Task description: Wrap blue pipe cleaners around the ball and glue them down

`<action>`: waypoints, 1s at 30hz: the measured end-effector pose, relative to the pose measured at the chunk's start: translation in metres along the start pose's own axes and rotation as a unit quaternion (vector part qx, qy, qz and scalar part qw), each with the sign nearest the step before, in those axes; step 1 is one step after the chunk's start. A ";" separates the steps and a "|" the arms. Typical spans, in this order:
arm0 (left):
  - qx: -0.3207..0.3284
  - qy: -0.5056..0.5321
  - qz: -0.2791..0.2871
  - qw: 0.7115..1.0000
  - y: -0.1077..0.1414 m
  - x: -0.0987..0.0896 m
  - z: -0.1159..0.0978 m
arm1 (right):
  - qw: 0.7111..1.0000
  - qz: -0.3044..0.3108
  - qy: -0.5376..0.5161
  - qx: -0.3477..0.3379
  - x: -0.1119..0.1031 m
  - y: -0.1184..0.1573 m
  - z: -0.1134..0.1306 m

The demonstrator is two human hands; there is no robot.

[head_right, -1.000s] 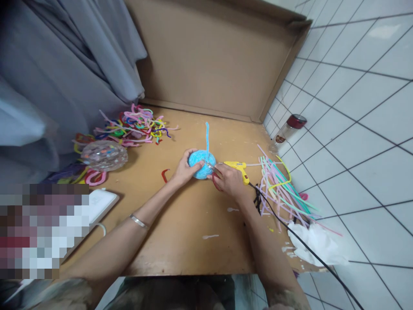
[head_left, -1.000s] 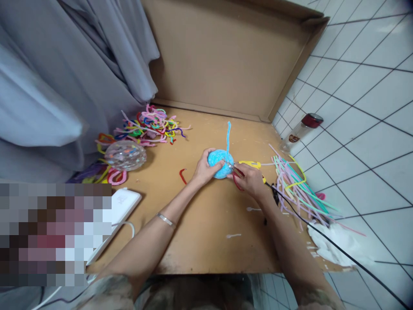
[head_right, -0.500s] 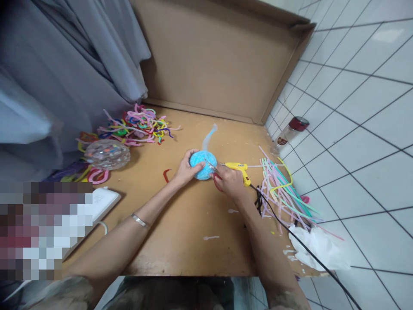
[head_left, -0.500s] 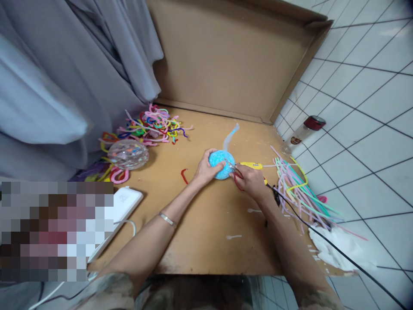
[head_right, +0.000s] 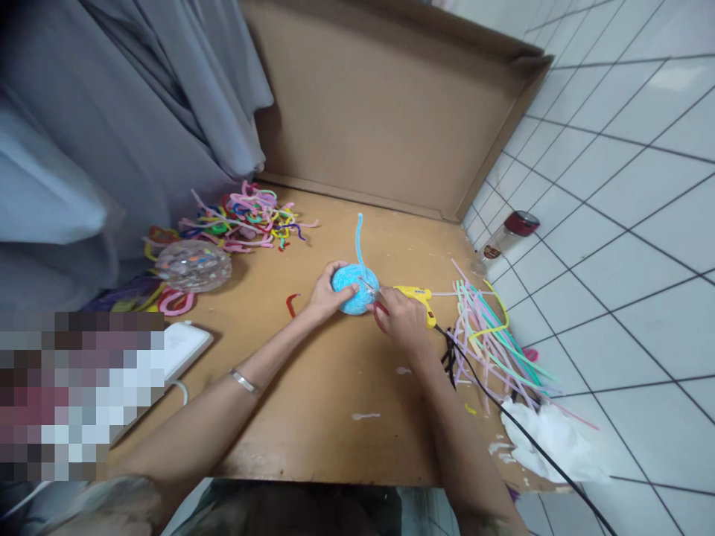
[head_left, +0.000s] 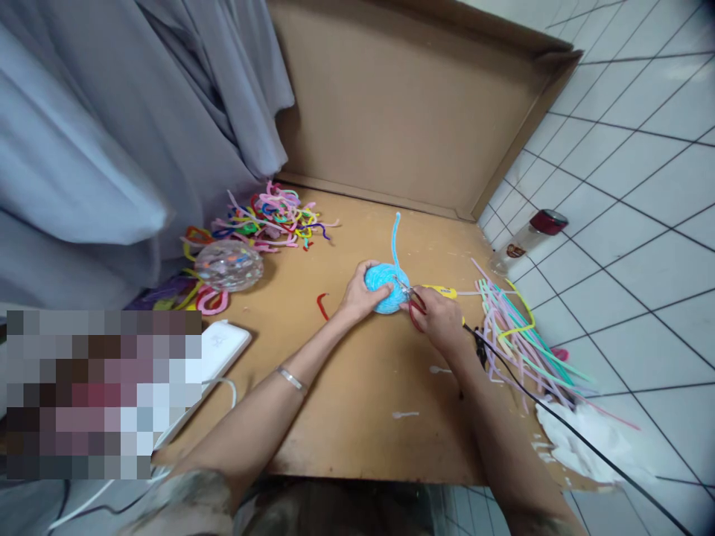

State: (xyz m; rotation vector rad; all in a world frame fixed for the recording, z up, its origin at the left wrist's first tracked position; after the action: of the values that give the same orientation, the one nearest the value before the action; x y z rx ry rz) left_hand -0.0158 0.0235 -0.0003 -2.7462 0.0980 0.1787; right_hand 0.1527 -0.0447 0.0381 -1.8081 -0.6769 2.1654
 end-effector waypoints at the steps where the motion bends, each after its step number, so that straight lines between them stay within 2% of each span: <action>1: 0.003 0.001 0.000 1.000 0.000 0.000 0.000 | 1.000 -0.009 -0.002 -0.002 -0.001 0.000 0.000; 6: 0.008 0.004 -0.009 1.000 -0.001 -0.001 0.002 | 0.997 -0.067 -0.030 -0.022 -0.012 0.002 -0.002; 10: -0.007 0.025 -0.027 0.999 -0.003 -0.005 0.005 | 0.989 -0.083 -0.049 -0.111 -0.027 0.004 0.009; 12: -0.017 0.040 -0.032 0.999 -0.003 -0.006 0.006 | 0.982 -0.054 -0.053 -0.173 -0.030 0.006 0.019; 15: -0.019 0.063 -0.040 0.997 -0.004 -0.007 0.008 | 0.974 0.055 -0.060 -0.214 -0.023 0.009 0.027; 19: -0.020 0.094 -0.041 0.994 -0.004 -0.006 0.011 | 0.959 0.228 -0.058 -0.155 -0.003 0.014 0.021; 22: -0.018 0.097 -0.042 0.994 -0.004 -0.005 0.012 | 0.942 0.295 -0.108 -0.120 0.001 0.015 0.016; 24: -0.015 0.089 -0.045 0.995 -0.004 -0.005 0.012 | 0.926 0.319 -0.161 -0.125 0.000 0.014 0.016; 27: -0.009 0.064 -0.052 0.997 -0.004 -0.005 0.010 | 0.923 0.297 -0.217 -0.118 -0.002 0.009 0.015; 30: -0.003 0.029 -0.057 0.998 -0.003 -0.006 0.008 | 0.937 0.200 -0.281 -0.057 -0.004 0.001 0.011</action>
State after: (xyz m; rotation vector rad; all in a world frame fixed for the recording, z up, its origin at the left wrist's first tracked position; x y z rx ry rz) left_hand -0.0218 0.0294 -0.0054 -2.7540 -0.0449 0.0684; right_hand 0.1432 -0.0495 0.0426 -1.4624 -0.5840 3.0294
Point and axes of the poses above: each hand's wrist, its own y-axis away from the middle knuckle, its own x-axis out of the palm, z = x × y, the point moved 3 cm from there along -y, towards the middle knuckle, and after that the axes turned 9 degrees about x, right-handed, at the moved point
